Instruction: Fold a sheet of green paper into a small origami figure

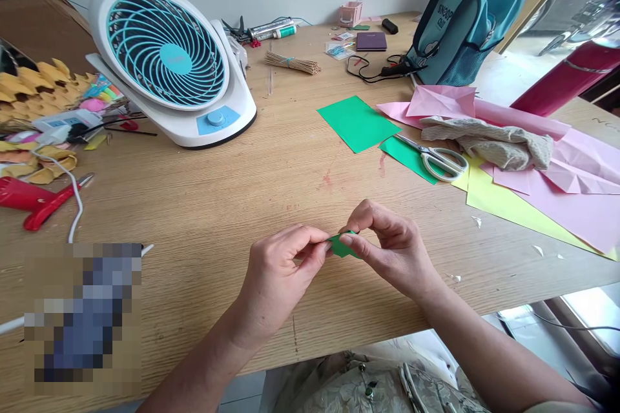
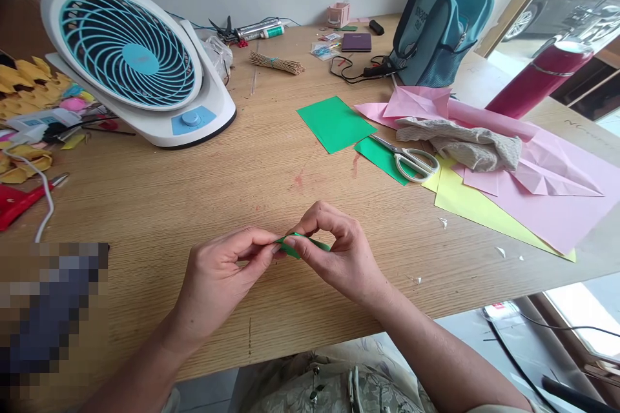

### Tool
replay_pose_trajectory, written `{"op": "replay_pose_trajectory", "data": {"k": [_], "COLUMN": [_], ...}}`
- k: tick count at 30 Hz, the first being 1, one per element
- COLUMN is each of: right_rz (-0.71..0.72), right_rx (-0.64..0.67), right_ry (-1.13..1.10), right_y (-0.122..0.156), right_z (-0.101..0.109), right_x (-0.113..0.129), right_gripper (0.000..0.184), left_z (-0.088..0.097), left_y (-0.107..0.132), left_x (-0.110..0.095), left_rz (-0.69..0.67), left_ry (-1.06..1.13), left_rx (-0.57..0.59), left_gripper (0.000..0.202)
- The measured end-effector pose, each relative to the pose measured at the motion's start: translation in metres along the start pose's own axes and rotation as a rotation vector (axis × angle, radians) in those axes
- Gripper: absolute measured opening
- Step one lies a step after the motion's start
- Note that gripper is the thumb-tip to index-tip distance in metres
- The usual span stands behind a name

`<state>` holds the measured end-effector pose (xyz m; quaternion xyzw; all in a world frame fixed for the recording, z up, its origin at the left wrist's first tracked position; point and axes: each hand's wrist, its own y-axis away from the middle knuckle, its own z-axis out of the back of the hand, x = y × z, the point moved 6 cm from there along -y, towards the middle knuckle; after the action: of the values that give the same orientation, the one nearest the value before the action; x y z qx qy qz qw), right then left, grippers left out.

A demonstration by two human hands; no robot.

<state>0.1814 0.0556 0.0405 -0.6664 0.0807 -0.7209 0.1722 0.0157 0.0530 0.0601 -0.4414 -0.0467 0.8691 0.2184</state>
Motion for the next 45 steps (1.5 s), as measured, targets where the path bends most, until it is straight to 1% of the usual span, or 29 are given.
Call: {"op": "replay_pose_trajectory", "data": {"k": [6,8,10,12,14,16,18,19,22,24,25,28,29,31,34,36,38,39,40,42,45], "right_rz": [-0.004,-0.012,-0.019,-0.043,-0.115,-0.211,-0.294,-0.323,-0.378,-0.346,-0.301,-0.109,-0.047,0.076,0.235,0.281,0.282,0.277,0.269,0.223,0.054], "right_rx": [0.024,0.027,0.018,0.037,0.094,0.152,0.183,0.203,0.282,0.31,0.311,0.333,0.342,0.356,0.342,0.3,0.259,0.257,0.261,0.272,0.229], "right_ry": [0.045,0.056,0.057,0.037,-0.022,-0.094,-0.125,-0.115,-0.013,0.132,0.221,0.475,0.54,0.655,0.747,0.717,0.621,0.557,0.485,0.346,0.197], "right_y": [-0.001,-0.001,-0.002,-0.003,-0.004,-0.003,-0.001,0.001,0.012,0.018,0.021,0.029,0.031,0.035,0.038,0.036,0.032,0.029,0.028,0.024,0.019], "right_z": [0.001,0.001,0.002,0.002,0.001,0.002,0.006,0.009,0.016,0.023,0.026,0.032,0.033,0.033,0.031,0.032,0.034,0.034,0.033,0.032,0.033], "right_x": [0.001,0.002,0.002,0.0,-0.006,-0.013,-0.02,-0.023,-0.029,-0.027,-0.025,-0.017,-0.015,-0.014,-0.013,-0.012,-0.009,-0.008,-0.006,-0.005,-0.012], "right_gripper": [0.015,0.019,0.026,0.027,0.02,0.028,0.036,0.039,0.04,0.037,0.034,0.032,0.034,0.041,0.053,0.057,0.056,0.052,0.047,0.034,0.016], "left_z": [-0.001,-0.002,-0.002,-0.002,-0.002,0.0,0.0,0.0,-0.005,-0.011,-0.015,-0.027,-0.03,-0.036,-0.049,-0.059,-0.069,-0.073,-0.076,-0.081,-0.086], "left_y": [0.0,0.0,0.001,0.0,-0.001,-0.005,-0.009,-0.011,-0.017,-0.02,-0.022,-0.03,-0.034,-0.044,-0.05,-0.046,-0.04,-0.036,-0.034,-0.029,-0.023], "left_x": [0.003,0.003,0.005,0.008,0.015,0.024,0.035,0.04,0.056,0.063,0.065,0.069,0.069,0.069,0.065,0.059,0.051,0.047,0.044,0.042,0.042], "left_rz": [0.043,0.063,0.098,0.152,0.22,0.29,0.359,0.389,0.459,0.497,0.513,0.575,0.591,0.604,0.676,0.742,0.777,0.782,0.787,0.811,0.839], "left_ry": [0.001,0.019,0.064,0.1,0.122,0.175,0.272,0.312,0.358,0.342,0.325,0.274,0.266,0.278,0.428,0.574,0.721,0.793,0.85,0.92,0.968], "left_rx": [0.041,0.057,0.084,0.107,0.121,0.129,0.147,0.159,0.257,0.33,0.386,0.505,0.54,0.562,0.647,0.73,0.793,0.807,0.792,0.782,0.814], "left_gripper": [0.015,0.015,0.014,0.014,0.015,0.016,0.017,0.018,0.019,0.02,0.019,0.015,0.013,0.01,0.01,0.02,0.031,0.036,0.039,0.041,0.044]}}
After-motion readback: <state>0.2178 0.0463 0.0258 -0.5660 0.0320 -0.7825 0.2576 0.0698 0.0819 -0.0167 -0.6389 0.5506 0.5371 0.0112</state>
